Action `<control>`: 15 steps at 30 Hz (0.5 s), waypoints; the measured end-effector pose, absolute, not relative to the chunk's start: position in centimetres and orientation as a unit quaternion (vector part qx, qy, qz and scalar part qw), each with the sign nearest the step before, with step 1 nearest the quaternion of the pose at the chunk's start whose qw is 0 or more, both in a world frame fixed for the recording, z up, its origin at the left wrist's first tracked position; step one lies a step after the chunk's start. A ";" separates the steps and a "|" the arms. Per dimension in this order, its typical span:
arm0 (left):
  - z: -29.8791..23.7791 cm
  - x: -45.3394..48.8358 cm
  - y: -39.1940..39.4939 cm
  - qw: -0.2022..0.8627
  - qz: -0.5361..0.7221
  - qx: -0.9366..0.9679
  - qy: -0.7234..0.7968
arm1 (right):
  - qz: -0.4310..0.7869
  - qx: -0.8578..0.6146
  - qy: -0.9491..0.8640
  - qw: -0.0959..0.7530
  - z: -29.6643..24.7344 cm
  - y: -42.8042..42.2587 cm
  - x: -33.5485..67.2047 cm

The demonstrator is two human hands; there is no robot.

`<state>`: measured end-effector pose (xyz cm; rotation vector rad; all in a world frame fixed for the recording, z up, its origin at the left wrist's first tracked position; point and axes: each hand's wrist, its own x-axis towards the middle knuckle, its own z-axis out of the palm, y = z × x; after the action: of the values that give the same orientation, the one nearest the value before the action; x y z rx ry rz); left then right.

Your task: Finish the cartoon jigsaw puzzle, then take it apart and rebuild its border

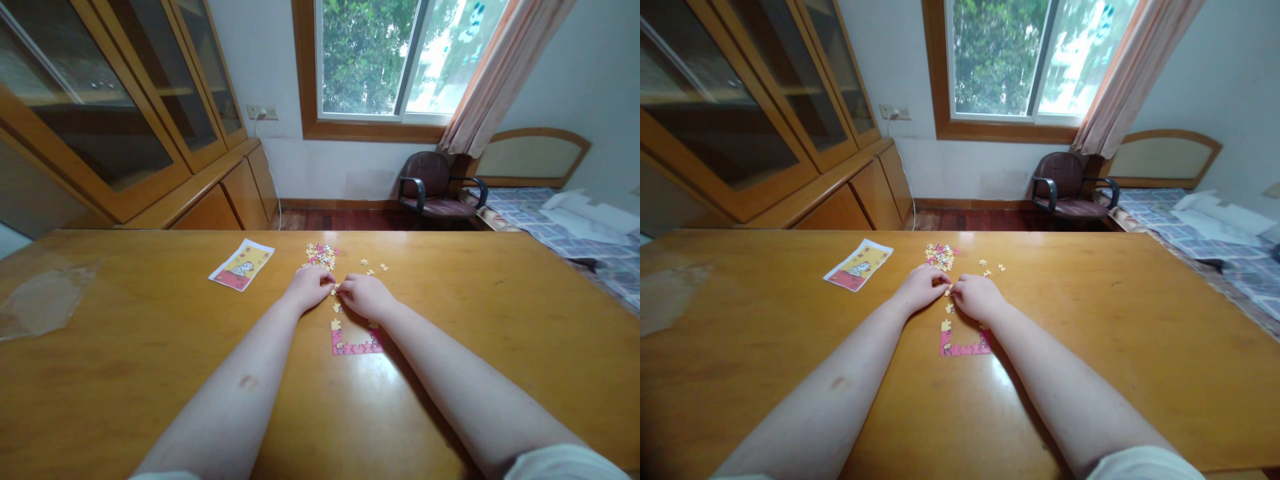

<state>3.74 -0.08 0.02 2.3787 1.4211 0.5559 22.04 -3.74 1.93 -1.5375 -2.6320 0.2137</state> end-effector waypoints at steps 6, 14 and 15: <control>0.1 3.6 -0.1 0.162 0.199 0.837 0.483 | 0.072 -0.504 -0.860 0.030 2.1 -3.8 21.9; 0.2 3.5 -0.3 0.152 0.202 0.855 0.453 | 0.078 -0.508 -0.857 0.027 2.6 -4.0 22.0; 0.2 3.5 -0.3 0.152 0.201 0.855 0.454 | 0.078 -0.508 -0.858 0.027 2.6 -4.0 22.0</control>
<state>3.51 -0.27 0.20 2.4532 1.3025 0.5766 21.99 -3.96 2.64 -1.5687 -2.6491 0.2407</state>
